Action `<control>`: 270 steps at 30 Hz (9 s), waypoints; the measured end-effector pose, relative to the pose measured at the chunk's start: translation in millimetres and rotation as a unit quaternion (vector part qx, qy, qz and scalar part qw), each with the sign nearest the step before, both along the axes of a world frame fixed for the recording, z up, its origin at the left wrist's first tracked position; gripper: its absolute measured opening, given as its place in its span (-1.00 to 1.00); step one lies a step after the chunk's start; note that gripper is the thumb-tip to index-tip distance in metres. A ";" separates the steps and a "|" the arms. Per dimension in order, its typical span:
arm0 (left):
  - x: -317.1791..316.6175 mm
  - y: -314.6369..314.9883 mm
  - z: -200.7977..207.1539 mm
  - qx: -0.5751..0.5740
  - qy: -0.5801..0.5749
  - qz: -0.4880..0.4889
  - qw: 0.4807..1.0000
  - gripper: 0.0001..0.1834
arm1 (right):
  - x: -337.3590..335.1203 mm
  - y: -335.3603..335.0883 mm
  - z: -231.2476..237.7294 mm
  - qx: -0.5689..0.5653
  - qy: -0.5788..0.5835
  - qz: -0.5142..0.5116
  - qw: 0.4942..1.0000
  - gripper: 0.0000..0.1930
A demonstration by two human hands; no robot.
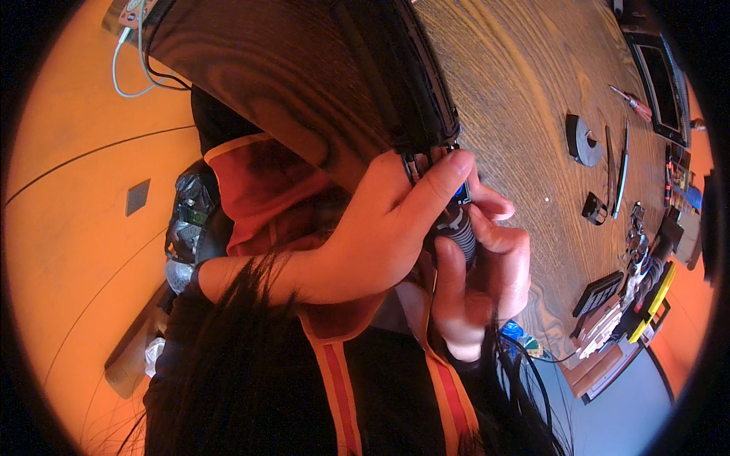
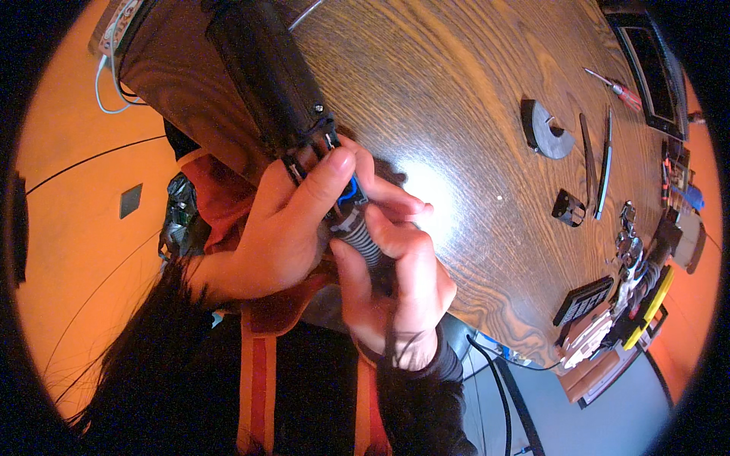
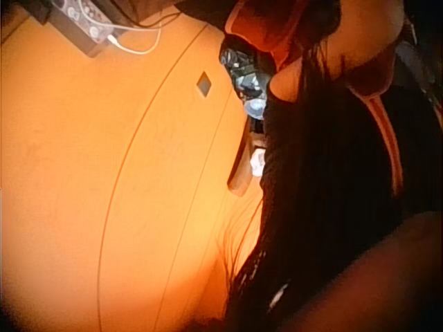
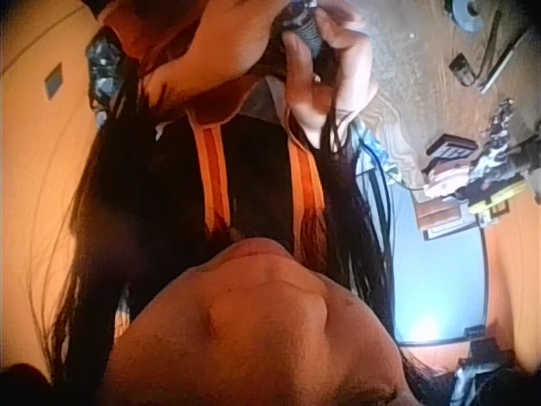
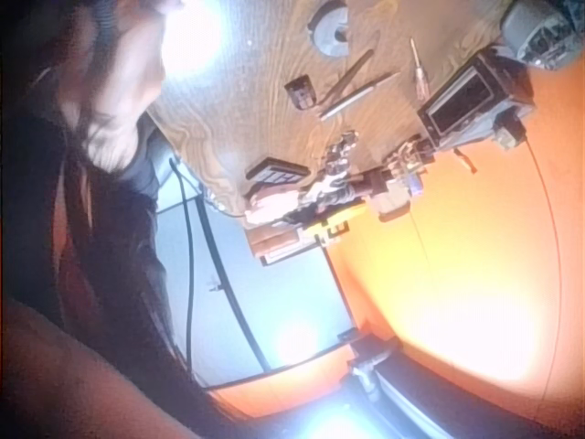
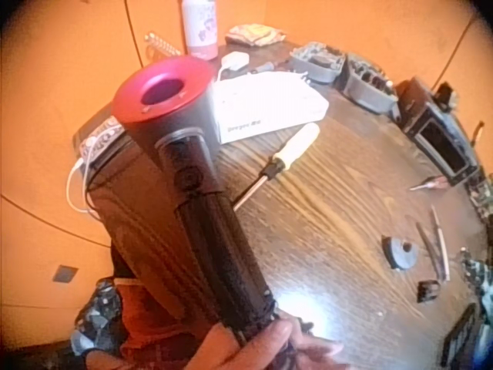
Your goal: The person disassembles a pink and black hair dryer by removing screws and detaching the handle. They then reassemble the device by reconnecting the handle, inserting a battery, and securing the casing.
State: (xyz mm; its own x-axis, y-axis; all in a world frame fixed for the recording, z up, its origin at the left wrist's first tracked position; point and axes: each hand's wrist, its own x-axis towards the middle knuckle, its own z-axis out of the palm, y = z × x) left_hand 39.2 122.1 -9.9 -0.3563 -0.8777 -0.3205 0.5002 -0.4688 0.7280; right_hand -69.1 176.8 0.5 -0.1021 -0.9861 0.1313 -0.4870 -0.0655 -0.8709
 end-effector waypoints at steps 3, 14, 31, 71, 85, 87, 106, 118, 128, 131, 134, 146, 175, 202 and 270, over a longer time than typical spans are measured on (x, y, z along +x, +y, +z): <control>1.6 0.1 -0.3 -0.022 -0.007 -0.002 1.000 -0.76 | 2.3 -1.1 -0.3 -0.007 -0.021 -0.005 1.000 -0.69; 2.1 -2.2 -1.5 -0.043 0.000 -0.003 0.999 -0.76 | 5.5 -5.1 -10.4 -0.066 -0.008 -0.001 0.998 -0.67; 16.4 -9.3 -19.7 0.065 0.203 -0.135 0.968 -0.48 | -1.2 -9.0 -11.9 -0.070 0.020 -0.022 0.997 -0.66; 16.8 -2.6 -12.4 -0.040 0.057 -0.112 0.991 -0.73 | -8.4 -7.9 -1.6 0.102 -0.201 -0.008 0.974 -0.78; 16.5 -2.7 -14.0 -0.038 0.040 -0.112 0.992 -0.72 | -2.3 -14.1 -0.3 0.107 -0.272 -0.009 0.956 -0.84; 16.4 -4.3 -15.8 -0.062 0.041 -0.108 0.991 -0.70 | -1.9 -13.4 -1.4 0.100 -0.259 -0.019 0.960 -0.83; 21.0 -10.6 -12.8 0.032 0.143 -0.135 0.980 -0.63 | -7.2 -9.5 -4.6 0.115 -0.266 -0.022 0.957 -0.74; 19.9 -9.7 -9.3 0.052 0.143 -0.133 0.979 -0.61 | -13.9 -3.6 -6.8 -0.025 0.001 0.096 0.995 -0.54; 18.7 -7.8 -5.1 -0.002 0.077 -0.078 0.994 -0.60 | -13.2 -15.3 -1.5 -0.181 0.161 0.197 0.950 -0.43; 18.0 -8.9 -6.7 -0.009 0.078 -0.075 0.994 -0.59 | -9.1 -17.3 5.2 -0.166 0.200 0.191 0.947 -0.46; 14.3 -7.3 -8.0 0.024 0.103 -0.053 0.993 -0.58 | -3.1 -18.4 9.5 -0.172 0.218 0.167 0.946 -0.50; 13.6 -7.4 -6.5 0.061 0.126 -0.045 0.989 -0.56 | 3.5 -19.8 18.8 -0.148 0.257 0.152 0.943 -0.55; 18.2 -8.8 -8.2 -0.044 0.044 -0.087 0.994 -0.52 | 2.3 -15.9 -18.6 -0.240 0.094 0.093 0.962 -0.65; 17.2 -4.7 -8.6 0.001 0.098 -0.039 0.994 -0.57 | 10.6 -17.7 -6.0 -0.177 0.027 0.094 0.979 -0.54; 10.9 -2.1 -20.1 0.030 0.120 -0.073 0.990 -0.60 | 13.2 -23.4 -8.5 -0.042 0.091 -0.016 0.995 -0.84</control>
